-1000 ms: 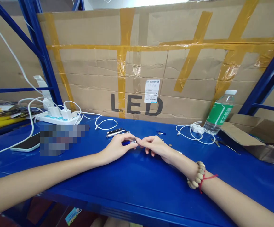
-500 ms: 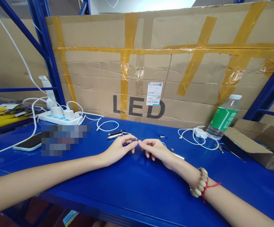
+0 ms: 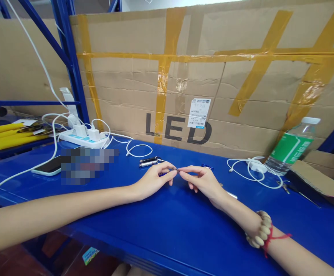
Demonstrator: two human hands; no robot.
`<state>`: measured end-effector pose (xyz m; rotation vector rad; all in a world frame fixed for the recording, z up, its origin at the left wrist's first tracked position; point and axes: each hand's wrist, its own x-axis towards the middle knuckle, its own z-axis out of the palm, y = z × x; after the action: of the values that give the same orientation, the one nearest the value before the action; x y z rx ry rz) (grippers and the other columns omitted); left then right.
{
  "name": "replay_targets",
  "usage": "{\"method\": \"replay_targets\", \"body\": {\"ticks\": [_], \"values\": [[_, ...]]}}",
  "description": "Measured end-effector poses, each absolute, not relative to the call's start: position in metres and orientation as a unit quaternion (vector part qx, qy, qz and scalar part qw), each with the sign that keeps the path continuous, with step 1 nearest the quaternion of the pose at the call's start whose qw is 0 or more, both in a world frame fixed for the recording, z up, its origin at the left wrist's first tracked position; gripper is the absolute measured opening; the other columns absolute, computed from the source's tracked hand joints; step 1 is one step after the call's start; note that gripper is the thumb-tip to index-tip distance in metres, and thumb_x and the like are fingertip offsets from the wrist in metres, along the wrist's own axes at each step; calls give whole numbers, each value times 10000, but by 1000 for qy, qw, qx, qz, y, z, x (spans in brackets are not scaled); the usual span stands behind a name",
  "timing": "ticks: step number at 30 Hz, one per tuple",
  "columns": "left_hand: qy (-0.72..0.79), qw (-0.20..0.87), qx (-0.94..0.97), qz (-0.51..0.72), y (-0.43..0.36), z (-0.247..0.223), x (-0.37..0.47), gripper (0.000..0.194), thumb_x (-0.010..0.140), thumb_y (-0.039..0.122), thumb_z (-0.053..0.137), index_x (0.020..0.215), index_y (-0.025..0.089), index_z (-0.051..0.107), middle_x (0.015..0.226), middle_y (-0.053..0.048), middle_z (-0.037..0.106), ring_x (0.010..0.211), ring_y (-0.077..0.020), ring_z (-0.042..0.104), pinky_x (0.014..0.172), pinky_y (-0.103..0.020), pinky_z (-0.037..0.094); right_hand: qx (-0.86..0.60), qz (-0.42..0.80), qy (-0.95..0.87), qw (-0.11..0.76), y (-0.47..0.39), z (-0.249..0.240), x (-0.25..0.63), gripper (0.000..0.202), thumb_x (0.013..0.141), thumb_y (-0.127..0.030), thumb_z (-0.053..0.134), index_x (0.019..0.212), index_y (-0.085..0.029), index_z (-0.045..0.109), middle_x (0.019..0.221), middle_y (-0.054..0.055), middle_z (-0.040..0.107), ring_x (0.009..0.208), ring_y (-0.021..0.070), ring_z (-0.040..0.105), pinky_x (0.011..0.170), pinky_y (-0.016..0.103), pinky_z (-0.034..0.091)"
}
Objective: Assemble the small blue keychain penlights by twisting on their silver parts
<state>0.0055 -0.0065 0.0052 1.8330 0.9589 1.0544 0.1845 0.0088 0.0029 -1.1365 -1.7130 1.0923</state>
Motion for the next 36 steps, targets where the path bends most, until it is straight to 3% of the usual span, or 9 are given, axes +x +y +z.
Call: {"method": "replay_targets", "body": {"ticks": [4, 14, 20, 25, 30, 36], "values": [[381, 387, 727, 419, -6, 5, 5, 210, 853, 269, 464, 942, 115, 574, 627, 0, 554, 686, -133, 538, 704, -237, 387, -436, 412, -686, 411, 8, 3, 184, 452, 615, -489, 718, 911, -149, 688, 865, 57, 571, 460, 30, 407, 380, 183, 315], [370, 379, 741, 411, -5, 6, 6, 212, 866, 251, 443, 893, 100, 588, 655, -12, 548, 685, -125, 538, 697, -225, 397, -429, 393, -699, 416, 8, 4, 181, 456, 625, -502, 701, 919, -153, 688, 913, 74, 582, 448, 32, 417, 367, 190, 312], [369, 372, 751, 402, -3, 4, 5, 221, 868, 264, 438, 892, 105, 589, 649, -14, 568, 698, -133, 550, 711, -235, 405, -447, 380, -704, 400, 9, 5, 182, 521, 614, -519, 697, 961, -130, 674, 717, 40, 565, 430, 47, 417, 367, 192, 320], [367, 371, 760, 388, -3, 3, 5, 239, 869, 279, 439, 900, 99, 593, 669, -23, 583, 715, -137, 553, 729, -244, 401, -422, 379, -717, 406, 10, 5, 182, 458, 608, -501, 706, 880, -133, 686, 861, 73, 584, 435, 43, 443, 353, 191, 330], [356, 372, 774, 368, -2, 1, 4, 281, 877, 309, 426, 962, 100, 592, 715, -41, 616, 772, -153, 570, 749, -259, 405, -400, 330, -751, 408, 11, 9, 186, 409, 607, -507, 709, 785, -139, 699, 796, 64, 574, 412, 55, 462, 362, 210, 368], [332, 367, 798, 344, -3, 3, 3, 208, 853, 245, 461, 789, 121, 615, 806, -51, 651, 848, -157, 573, 822, -265, 388, -371, 230, -805, 401, 12, 12, 193, 326, 641, -486, 702, 714, -168, 713, 718, 50, 565, 411, 62, 471, 380, 217, 399]]}}
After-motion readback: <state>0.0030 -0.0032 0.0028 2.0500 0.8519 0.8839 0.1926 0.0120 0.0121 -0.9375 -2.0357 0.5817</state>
